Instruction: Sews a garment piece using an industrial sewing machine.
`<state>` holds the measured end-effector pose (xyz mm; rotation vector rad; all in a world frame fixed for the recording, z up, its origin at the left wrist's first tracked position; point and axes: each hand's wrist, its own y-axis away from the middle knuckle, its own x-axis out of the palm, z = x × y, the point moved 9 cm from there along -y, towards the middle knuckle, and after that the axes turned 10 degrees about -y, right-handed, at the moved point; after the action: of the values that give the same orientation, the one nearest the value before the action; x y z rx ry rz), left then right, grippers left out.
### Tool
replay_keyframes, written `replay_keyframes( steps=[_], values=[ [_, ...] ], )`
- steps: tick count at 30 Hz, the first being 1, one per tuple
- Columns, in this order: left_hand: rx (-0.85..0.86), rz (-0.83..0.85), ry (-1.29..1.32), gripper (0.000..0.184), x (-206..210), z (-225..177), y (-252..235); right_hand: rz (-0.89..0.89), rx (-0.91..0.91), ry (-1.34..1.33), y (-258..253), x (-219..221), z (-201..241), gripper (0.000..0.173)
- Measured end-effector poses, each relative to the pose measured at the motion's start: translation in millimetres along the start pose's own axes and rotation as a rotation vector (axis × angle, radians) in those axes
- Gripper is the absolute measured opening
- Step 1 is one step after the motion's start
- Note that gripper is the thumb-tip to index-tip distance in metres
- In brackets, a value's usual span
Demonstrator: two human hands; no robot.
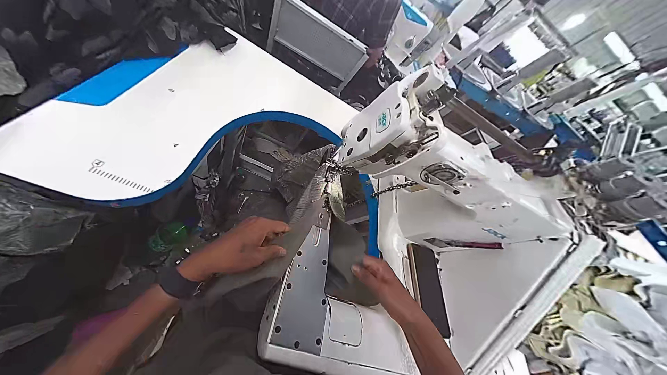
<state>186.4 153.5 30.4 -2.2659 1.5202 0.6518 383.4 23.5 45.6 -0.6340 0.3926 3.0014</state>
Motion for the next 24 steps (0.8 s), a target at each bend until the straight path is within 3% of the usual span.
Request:
replay_keyframes(
  steps=[2,4,6,8,11,15,19,24],
  values=[
    [0.093,0.006,0.026,0.021,-0.9,-9.4,9.0,-0.04,-0.226,0.605,23.9,23.7,62.7,0.026],
    [0.142,-0.061,0.026,0.017,9.2,-26.0,14.9,-0.076,-0.221,0.922,44.9,54.2,105.1,0.027],
    [0.176,-0.263,-0.047,0.017,20.2,-45.6,21.8,-0.094,-0.197,0.924,48.7,69.4,125.2,0.024],
    [0.15,-0.49,-0.171,0.018,39.0,-58.6,26.0,-0.043,-0.2,0.833,44.1,89.6,117.0,0.017],
    [0.072,-0.603,-0.187,0.021,48.6,-45.1,24.2,-0.003,-0.089,0.759,39.1,107.3,85.7,0.01],
    [0.061,-0.603,-0.074,0.026,42.9,-29.1,6.6,-0.028,-0.02,0.836,33.4,88.8,129.5,0.022],
    [-0.005,-0.607,-0.093,0.029,29.4,-25.1,-6.5,0.11,0.008,0.767,21.5,105.0,97.7,0.02],
    [0.002,-0.468,-0.061,0.028,33.2,-26.3,-13.5,0.085,0.037,0.841,12.2,97.3,117.7,0.026]
  ],
)
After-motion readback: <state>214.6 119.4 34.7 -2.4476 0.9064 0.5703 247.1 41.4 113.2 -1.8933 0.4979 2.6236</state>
